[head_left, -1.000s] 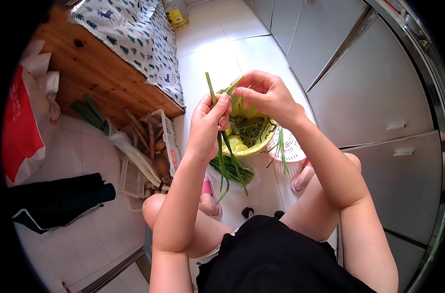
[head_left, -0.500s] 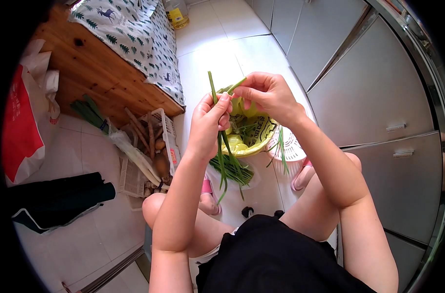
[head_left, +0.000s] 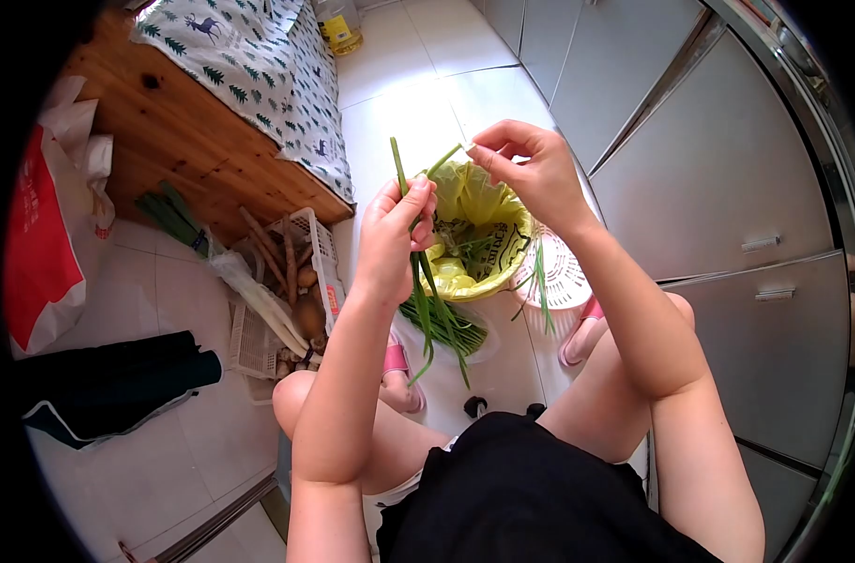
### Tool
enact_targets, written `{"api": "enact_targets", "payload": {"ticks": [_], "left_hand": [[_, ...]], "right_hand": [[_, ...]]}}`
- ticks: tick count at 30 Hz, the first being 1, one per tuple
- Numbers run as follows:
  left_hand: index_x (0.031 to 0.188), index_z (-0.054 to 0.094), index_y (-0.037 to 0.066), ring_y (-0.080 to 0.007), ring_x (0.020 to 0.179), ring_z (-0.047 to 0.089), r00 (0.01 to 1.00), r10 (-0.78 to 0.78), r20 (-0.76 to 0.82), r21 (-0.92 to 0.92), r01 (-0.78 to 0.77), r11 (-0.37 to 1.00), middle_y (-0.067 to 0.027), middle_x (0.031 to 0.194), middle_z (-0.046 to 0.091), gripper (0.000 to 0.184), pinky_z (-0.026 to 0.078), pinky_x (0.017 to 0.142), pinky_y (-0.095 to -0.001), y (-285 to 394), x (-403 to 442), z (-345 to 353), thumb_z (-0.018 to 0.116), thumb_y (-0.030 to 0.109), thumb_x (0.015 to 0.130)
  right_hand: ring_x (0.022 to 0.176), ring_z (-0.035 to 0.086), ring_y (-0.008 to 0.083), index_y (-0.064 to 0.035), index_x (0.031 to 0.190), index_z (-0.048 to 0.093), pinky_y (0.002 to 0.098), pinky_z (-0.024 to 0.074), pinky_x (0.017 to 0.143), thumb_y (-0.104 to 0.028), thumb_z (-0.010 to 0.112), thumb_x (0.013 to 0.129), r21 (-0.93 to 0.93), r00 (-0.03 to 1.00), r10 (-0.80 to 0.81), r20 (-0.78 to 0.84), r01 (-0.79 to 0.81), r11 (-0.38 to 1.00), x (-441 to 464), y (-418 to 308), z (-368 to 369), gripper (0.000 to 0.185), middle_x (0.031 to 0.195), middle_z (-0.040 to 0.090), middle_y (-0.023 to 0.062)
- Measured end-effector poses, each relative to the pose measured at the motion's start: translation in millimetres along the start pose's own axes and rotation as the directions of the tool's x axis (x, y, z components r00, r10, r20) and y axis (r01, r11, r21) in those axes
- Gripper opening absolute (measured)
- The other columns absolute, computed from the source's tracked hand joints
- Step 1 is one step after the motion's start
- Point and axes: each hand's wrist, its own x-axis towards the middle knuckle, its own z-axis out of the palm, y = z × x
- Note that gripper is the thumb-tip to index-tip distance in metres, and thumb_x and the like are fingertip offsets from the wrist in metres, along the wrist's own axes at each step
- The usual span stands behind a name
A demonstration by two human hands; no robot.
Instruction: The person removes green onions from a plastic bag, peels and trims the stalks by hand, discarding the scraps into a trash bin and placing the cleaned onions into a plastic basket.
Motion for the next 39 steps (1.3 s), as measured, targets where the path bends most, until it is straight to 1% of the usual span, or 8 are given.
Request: {"api": "enact_targets", "payload": {"ticks": [7,13,19,26,31,34,37,39], "left_hand": [[0.103,0.055,0.002,-0.0051,0.058,0.038,1.0,0.009,-0.02,-0.018,-0.01,1.0,-0.0002,0.083,0.055,0.017,0.031,0.053,-0.0199,3,2,-4,0.05,0.017,0.095],[0.112,0.054,-0.002,-0.0075,0.066,0.044,1.0,0.012,-0.01,-0.055,-0.012,0.998,-0.0033,0.088,0.056,0.023,0.035,0.059,-0.0213,3,3,-6,0.046,0.014,0.096],[0.118,0.051,-0.004,-0.0091,0.072,0.046,1.0,0.022,-0.008,-0.075,-0.023,0.997,-0.0047,0.09,0.056,0.028,0.038,0.065,-0.0228,3,3,-7,0.045,0.012,0.096],[0.119,0.051,-0.004,-0.0093,0.075,0.047,0.999,0.034,-0.006,-0.066,-0.035,0.997,-0.0051,0.092,0.057,0.028,0.038,0.068,-0.0231,2,4,-7,0.045,0.011,0.096],[0.118,0.051,-0.003,-0.0094,0.076,0.048,0.999,0.037,0.002,-0.084,-0.037,0.996,-0.0051,0.092,0.058,0.027,0.039,0.069,-0.0233,2,4,-7,0.046,0.01,0.095],[0.121,0.051,-0.003,-0.009,0.078,0.049,0.999,0.04,-0.007,-0.105,-0.041,0.994,-0.0056,0.095,0.058,0.029,0.04,0.071,-0.0228,0,6,-9,0.045,0.008,0.095],[0.125,0.051,-0.004,-0.0091,0.082,0.051,0.999,0.043,0.006,-0.141,-0.042,0.989,-0.0068,0.102,0.058,0.032,0.043,0.075,-0.023,-1,8,-11,0.045,0.005,0.095],[0.128,0.05,-0.004,-0.0094,0.087,0.052,0.997,0.066,0.027,-0.153,-0.061,0.986,-0.0072,0.106,0.058,0.034,0.044,0.08,-0.0237,0,9,-11,0.047,0.004,0.095]], "right_hand": [[0.058,0.058,0.0075,0.0003,0.089,0.07,0.0222,0.0476,0.056,-0.013,0.068,0.084,0.033,0.999,0.035,0.028,-0.036,0.999,2,9,-5,0.015,0.074,0.068,0.0043],[0.068,0.059,0.0084,0.0023,0.1,0.068,0.0221,0.0483,0.061,-0.01,0.062,0.089,-0.066,0.977,0.149,0.155,-0.14,0.988,0,12,-4,0.018,0.082,0.068,0.0053],[0.061,0.055,0.0089,0.0002,0.106,0.068,0.0242,0.0475,0.06,-0.005,0.057,0.09,-0.191,0.959,0.204,0.198,-0.167,0.967,-3,21,1,0.02,0.079,0.068,0.006],[0.057,0.053,0.0088,0.0016,0.091,0.068,0.025,0.0456,0.055,-0.012,0.064,0.088,-0.278,0.975,0.127,0.182,-0.073,0.958,-5,14,3,0.014,0.071,0.065,0.0053],[0.054,0.049,0.0073,0.0014,0.068,0.057,0.0239,0.0436,0.054,-0.022,0.069,0.085,-0.398,0.977,0.133,0.166,-0.057,0.916,-3,1,2,0.032,0.057,0.055,0.0003],[0.054,0.053,0.0147,0.0003,0.073,0.06,0.0285,0.0459,0.056,-0.022,0.069,0.082,-0.333,0.963,0.198,0.185,-0.128,0.934,-2,8,3,0.026,0.059,0.058,0.007],[0.061,0.055,0.011,-0.0008,0.082,0.062,0.0261,0.0463,0.059,-0.019,0.068,0.083,-0.093,0.976,0.076,0.203,-0.058,0.994,-6,14,11,0.019,0.068,0.062,0.0051],[0.066,0.056,0.0091,-0.001,0.087,0.061,0.0247,0.0469,0.062,-0.017,0.068,0.084,0.079,0.948,0.126,0.292,-0.155,0.985,-11,13,16,0.017,0.075,0.063,0.0039]]}}
